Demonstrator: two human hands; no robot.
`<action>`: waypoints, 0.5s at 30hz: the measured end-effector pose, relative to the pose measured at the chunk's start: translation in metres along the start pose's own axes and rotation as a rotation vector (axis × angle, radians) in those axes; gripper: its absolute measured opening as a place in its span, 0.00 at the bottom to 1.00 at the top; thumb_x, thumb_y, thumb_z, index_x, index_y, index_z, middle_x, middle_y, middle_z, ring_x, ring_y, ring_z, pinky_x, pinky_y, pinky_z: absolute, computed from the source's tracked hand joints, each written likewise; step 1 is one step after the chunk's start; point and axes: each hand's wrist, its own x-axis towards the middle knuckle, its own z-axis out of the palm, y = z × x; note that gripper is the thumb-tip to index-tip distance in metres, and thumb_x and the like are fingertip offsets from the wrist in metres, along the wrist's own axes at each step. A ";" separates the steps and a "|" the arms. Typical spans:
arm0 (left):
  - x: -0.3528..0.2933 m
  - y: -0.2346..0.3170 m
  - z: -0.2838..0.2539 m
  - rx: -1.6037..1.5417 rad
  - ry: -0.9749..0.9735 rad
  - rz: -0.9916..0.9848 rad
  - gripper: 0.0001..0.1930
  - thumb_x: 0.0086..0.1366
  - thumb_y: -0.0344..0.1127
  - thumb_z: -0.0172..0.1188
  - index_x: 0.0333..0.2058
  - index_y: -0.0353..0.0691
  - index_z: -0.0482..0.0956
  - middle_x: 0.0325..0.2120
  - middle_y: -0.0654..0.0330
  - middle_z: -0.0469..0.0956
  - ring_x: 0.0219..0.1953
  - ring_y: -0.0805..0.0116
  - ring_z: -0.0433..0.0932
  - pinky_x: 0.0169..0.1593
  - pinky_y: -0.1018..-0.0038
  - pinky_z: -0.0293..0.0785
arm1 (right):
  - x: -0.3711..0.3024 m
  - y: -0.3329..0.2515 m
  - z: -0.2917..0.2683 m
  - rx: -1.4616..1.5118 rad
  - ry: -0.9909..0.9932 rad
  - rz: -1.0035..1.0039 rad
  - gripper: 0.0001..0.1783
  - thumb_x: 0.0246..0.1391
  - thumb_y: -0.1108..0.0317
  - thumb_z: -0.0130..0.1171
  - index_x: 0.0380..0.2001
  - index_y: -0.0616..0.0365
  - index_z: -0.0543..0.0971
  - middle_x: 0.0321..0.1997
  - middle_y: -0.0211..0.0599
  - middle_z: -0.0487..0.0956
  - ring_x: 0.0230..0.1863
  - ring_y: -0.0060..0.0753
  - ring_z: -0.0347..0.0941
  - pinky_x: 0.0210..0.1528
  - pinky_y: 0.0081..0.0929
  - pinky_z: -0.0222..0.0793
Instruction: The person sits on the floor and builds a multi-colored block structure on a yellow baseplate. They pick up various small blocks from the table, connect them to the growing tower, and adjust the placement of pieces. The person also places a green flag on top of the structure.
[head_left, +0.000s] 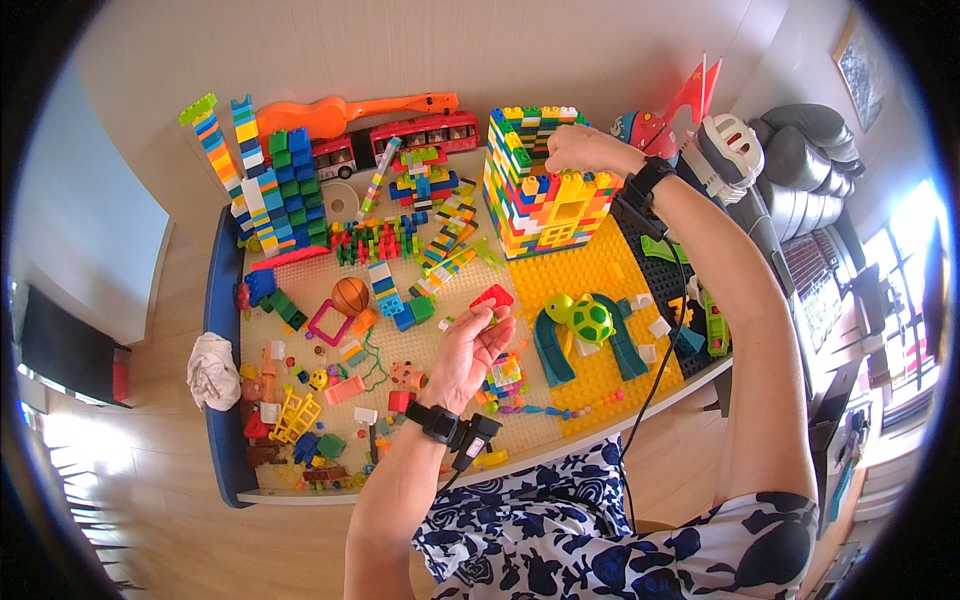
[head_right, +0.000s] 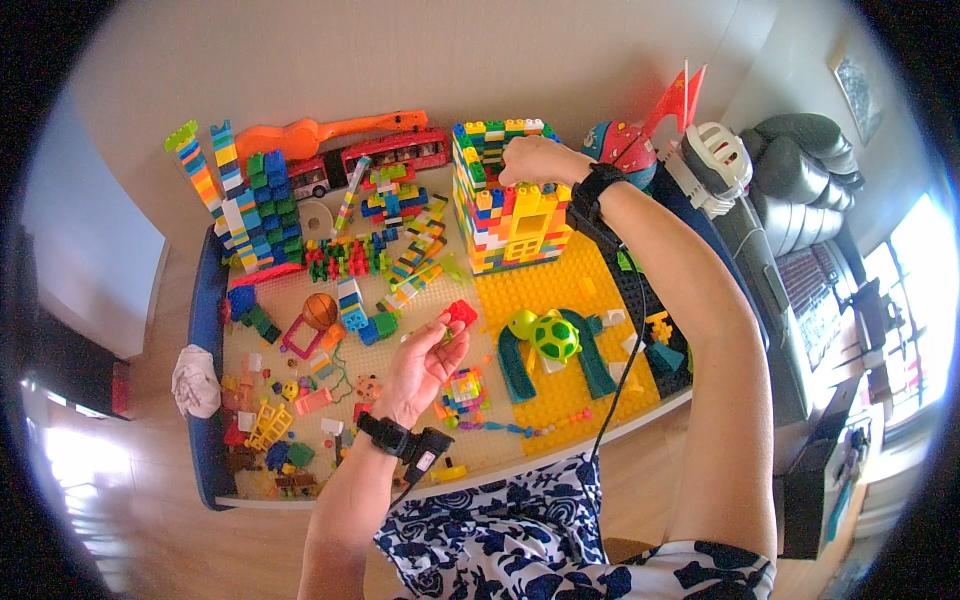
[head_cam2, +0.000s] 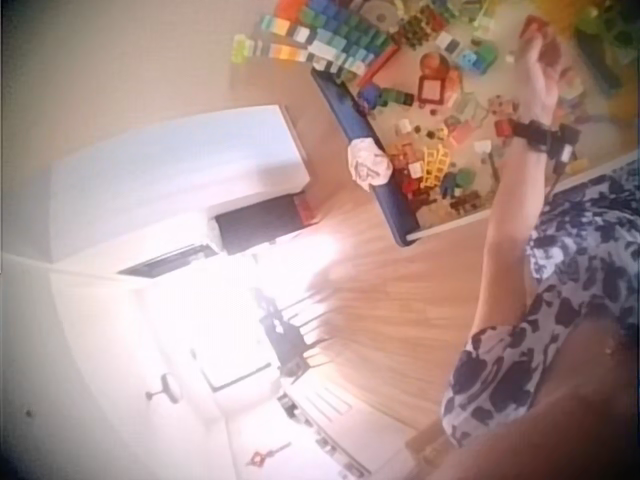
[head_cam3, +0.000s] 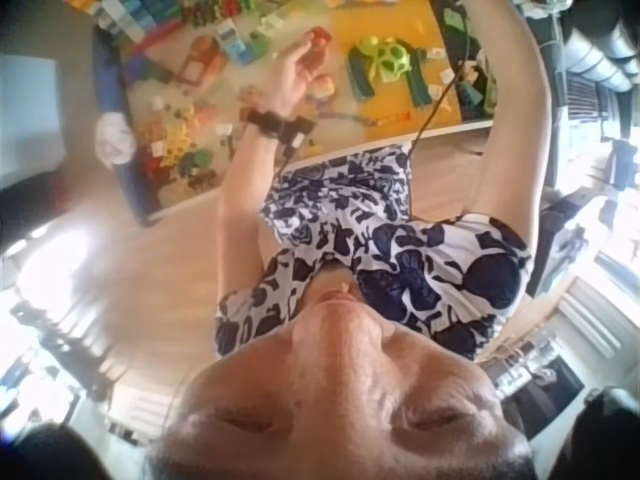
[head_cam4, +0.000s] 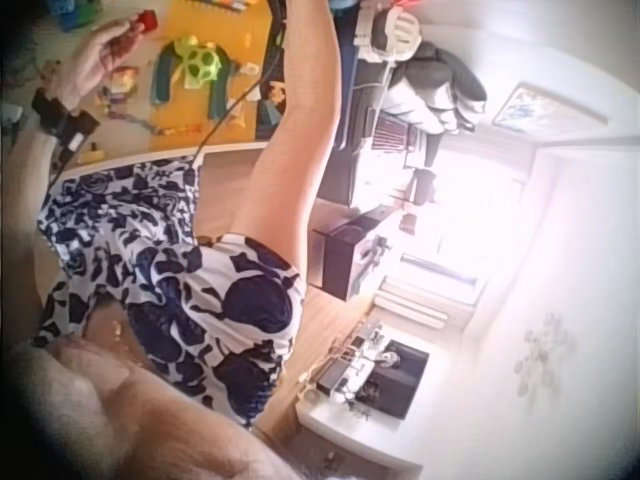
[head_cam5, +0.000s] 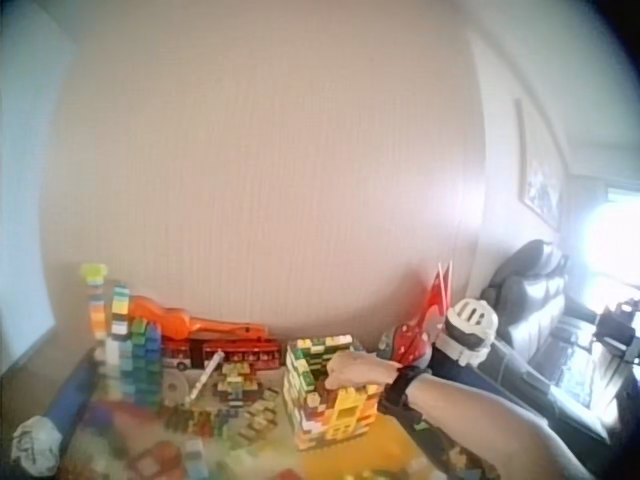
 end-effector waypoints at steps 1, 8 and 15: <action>0.000 0.000 0.001 0.000 0.003 0.000 0.09 0.65 0.31 0.51 0.41 0.36 0.73 0.40 0.53 0.77 0.41 0.64 0.77 0.47 0.71 0.75 | 0.001 0.001 0.000 -0.014 0.001 -0.055 0.17 0.39 0.62 0.53 0.17 0.70 0.75 0.20 0.52 0.74 0.20 0.48 0.71 0.26 0.39 0.66; 0.001 -0.001 -0.002 0.000 -0.003 0.003 0.08 0.65 0.31 0.51 0.41 0.36 0.73 0.40 0.52 0.77 0.41 0.63 0.78 0.47 0.71 0.76 | 0.008 0.005 0.004 -0.021 0.025 -0.114 0.16 0.37 0.63 0.53 0.15 0.69 0.74 0.17 0.54 0.73 0.17 0.48 0.70 0.23 0.39 0.65; -0.001 -0.001 0.001 0.018 0.002 -0.002 0.12 0.64 0.31 0.52 0.45 0.34 0.72 0.40 0.53 0.76 0.41 0.64 0.77 0.47 0.72 0.76 | 0.007 0.002 0.000 -0.089 -0.004 -0.075 0.12 0.35 0.67 0.53 0.19 0.70 0.75 0.14 0.47 0.72 0.18 0.36 0.71 0.23 0.31 0.66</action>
